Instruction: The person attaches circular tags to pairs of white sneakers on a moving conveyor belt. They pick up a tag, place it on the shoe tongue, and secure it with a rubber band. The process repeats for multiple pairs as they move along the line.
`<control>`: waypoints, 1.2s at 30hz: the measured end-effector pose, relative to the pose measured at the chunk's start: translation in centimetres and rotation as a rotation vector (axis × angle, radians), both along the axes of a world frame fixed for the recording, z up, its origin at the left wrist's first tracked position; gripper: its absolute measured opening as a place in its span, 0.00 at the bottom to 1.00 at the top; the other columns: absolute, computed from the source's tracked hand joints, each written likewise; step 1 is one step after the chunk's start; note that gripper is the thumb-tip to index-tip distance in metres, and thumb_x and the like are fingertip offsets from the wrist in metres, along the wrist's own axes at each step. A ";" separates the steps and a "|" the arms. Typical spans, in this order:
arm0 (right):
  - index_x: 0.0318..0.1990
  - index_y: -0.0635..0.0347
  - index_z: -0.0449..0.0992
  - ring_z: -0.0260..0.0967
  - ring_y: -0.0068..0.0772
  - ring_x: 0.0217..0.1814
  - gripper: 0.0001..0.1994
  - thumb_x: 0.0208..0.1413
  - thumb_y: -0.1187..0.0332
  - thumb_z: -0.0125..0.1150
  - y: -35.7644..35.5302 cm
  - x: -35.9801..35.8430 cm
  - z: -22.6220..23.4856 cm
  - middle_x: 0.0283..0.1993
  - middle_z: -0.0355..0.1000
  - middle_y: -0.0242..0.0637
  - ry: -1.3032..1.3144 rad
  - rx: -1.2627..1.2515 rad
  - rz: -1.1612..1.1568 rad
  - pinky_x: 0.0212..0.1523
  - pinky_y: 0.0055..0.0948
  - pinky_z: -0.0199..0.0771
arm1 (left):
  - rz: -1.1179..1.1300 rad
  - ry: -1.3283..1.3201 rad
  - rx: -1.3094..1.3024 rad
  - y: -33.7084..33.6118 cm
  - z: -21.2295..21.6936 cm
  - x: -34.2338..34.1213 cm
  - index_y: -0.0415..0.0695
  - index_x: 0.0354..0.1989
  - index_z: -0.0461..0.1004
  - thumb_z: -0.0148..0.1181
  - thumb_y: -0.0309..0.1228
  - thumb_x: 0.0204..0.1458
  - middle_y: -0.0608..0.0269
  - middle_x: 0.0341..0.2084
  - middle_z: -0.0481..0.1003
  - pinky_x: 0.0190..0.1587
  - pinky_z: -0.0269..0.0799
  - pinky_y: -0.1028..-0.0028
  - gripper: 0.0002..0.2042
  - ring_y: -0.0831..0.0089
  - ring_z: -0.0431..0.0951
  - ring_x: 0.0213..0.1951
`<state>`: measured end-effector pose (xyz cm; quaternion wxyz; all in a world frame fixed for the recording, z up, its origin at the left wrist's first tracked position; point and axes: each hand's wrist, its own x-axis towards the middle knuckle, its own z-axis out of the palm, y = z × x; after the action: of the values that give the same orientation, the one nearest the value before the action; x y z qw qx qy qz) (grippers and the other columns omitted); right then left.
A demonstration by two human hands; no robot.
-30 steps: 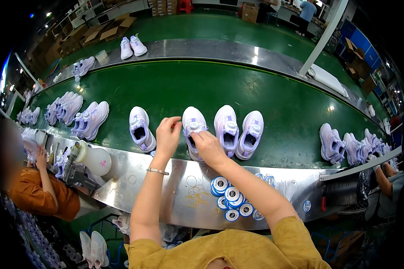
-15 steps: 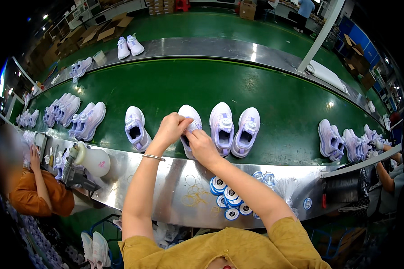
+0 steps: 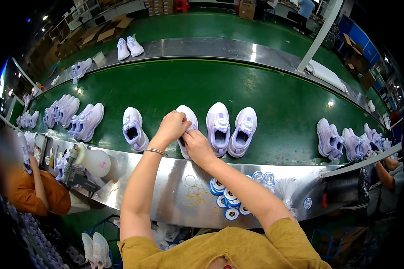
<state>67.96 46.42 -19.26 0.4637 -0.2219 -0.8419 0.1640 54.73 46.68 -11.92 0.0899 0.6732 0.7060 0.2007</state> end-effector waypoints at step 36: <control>0.46 0.66 0.73 0.68 0.45 0.37 0.15 0.48 0.79 0.54 0.5 1.2 -0.9 0.33 0.69 0.45 0.013 -0.032 0.044 0.39 0.38 0.71 | 0.125 -0.160 0.159 0.5 0.2 -0.5 0.33 0.30 0.78 0.57 0.40 0.52 0.40 0.28 0.76 0.36 0.73 0.61 0.18 0.51 0.78 0.33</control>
<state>69.13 46.90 -20.17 0.4618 -0.2094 -0.8410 0.1890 54.23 47.22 -11.70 0.0795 0.6148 0.7191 0.3141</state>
